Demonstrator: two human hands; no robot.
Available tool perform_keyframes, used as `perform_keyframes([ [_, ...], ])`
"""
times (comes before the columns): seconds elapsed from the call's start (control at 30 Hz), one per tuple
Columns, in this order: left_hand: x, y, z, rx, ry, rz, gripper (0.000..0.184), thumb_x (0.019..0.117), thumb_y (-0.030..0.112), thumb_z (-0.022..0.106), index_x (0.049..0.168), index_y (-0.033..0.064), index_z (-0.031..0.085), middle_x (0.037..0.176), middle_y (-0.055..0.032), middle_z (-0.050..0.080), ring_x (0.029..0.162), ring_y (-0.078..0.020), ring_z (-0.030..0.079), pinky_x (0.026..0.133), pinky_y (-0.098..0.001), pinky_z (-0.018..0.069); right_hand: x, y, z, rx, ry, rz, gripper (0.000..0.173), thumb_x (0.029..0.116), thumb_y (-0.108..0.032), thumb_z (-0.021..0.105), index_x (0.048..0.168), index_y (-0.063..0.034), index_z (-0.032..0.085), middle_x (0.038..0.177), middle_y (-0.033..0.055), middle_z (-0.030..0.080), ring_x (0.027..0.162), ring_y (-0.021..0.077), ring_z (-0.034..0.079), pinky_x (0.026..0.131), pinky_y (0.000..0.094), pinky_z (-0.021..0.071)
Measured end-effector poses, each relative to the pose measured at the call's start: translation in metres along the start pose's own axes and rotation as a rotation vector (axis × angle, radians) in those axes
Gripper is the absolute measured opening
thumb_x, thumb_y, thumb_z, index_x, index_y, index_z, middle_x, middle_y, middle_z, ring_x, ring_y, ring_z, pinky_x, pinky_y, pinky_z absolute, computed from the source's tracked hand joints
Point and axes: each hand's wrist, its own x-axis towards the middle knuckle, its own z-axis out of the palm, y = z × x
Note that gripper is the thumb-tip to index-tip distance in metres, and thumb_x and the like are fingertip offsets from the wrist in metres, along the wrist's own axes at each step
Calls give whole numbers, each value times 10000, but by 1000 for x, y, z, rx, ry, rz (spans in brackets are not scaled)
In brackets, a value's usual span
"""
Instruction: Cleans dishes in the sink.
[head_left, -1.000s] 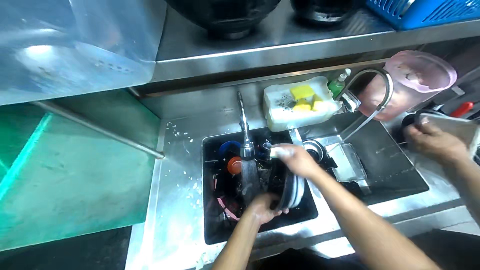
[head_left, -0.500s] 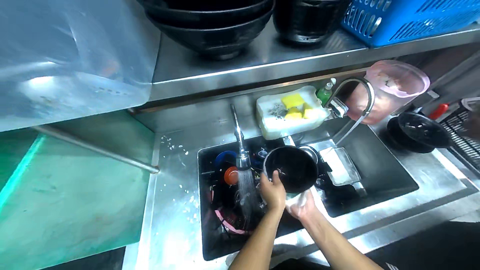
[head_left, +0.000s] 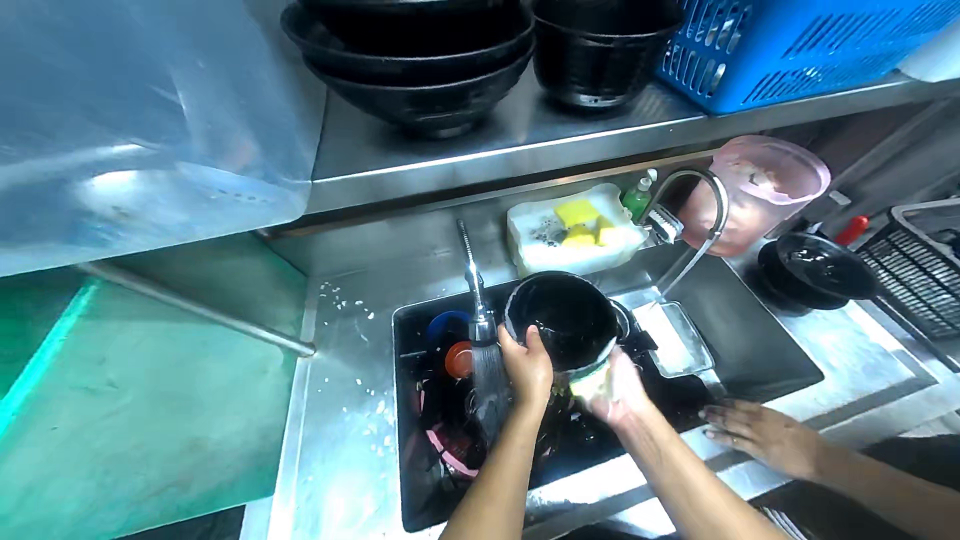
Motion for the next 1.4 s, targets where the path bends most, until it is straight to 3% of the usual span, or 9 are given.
perform_keyframes([
  [0.27, -11, -12, -4, -146, -81, -277, 687, 1010, 197, 654, 1587, 145, 283, 1522, -157, 477, 1358, -296, 509, 1076, -541, 471, -15, -36, 38, -451, 135, -320, 320, 1047, -361, 561, 1271, -145, 634, 971, 55, 690, 787, 143, 663, 653, 346, 571],
  [0.4, -33, -10, -4, -422, -318, -624, 543, 1058, 133, 552, 1545, 177, 314, 1264, -169, 629, 1013, -291, 694, 780, -475, 621, -12, -59, 51, -1126, -84, -472, 381, 1054, -353, 556, 1405, -226, 630, 1326, 19, 678, 1104, 166, 676, 894, 446, 570],
  [0.5, -42, -11, -11, -624, -464, -813, 283, 1126, 258, 341, 1283, 102, 518, 926, -148, 666, 682, -228, 659, 527, -343, 559, 12, -77, 55, -1126, -154, -302, 317, 1061, -284, 550, 1321, -159, 680, 1238, 46, 700, 1091, 158, 659, 917, 420, 546],
  [0.63, -37, -44, -19, -963, -479, -986, 627, 1098, 430, 157, 946, 25, 612, 740, -140, 664, 504, -171, 585, 422, -269, 479, 25, -26, 9, -927, 91, -131, 420, 1070, -470, 478, 1336, -162, 584, 888, 62, 619, 699, 153, 588, 588, 358, 510],
  [0.8, -21, -24, -35, -598, -203, -918, 455, 1126, 410, 245, 1144, 70, 546, 884, -116, 624, 732, -218, 630, 590, -371, 551, -9, 5, -4, -997, 23, -224, 369, 1088, -225, 466, 1400, -62, 579, 1113, 122, 687, 894, 182, 676, 786, 386, 578],
  [1.0, -7, -37, -46, -801, -425, -986, 587, 1114, 350, 139, 917, 23, 586, 689, -138, 637, 491, -183, 575, 421, -283, 479, 7, -4, -21, -1289, -17, -534, 230, 991, -170, 626, 1171, -93, 746, 1152, 67, 739, 1021, 153, 706, 927, 412, 580],
  [1.17, -9, -28, -43, -575, -251, -808, 318, 1126, 284, 330, 1287, 93, 527, 977, -170, 681, 764, -272, 691, 586, -413, 592, -23, -51, -27, -1339, -180, -303, 266, 977, -152, 610, 1208, -122, 738, 1170, 32, 736, 997, 134, 704, 898, 383, 589],
  [1.27, -2, -32, -47, -294, -312, -530, 686, 978, 10, 611, 1569, 155, 295, 1355, -199, 599, 1125, -346, 671, 816, -553, 614, -39, -86, -25, -942, 38, -407, 265, 984, -98, 625, 1236, -62, 699, 1048, 109, 742, 886, 212, 721, 777, 419, 624],
  [1.4, -16, -14, -40, -208, -420, -448, 959, 841, -95, 600, 1609, 259, 149, 1485, -211, 465, 1120, -360, 660, 728, -534, 625, -47, -90, 5, -984, 96, -659, 327, 1032, -179, 571, 1347, -112, 635, 1158, 59, 718, 963, 156, 710, 822, 376, 616],
])
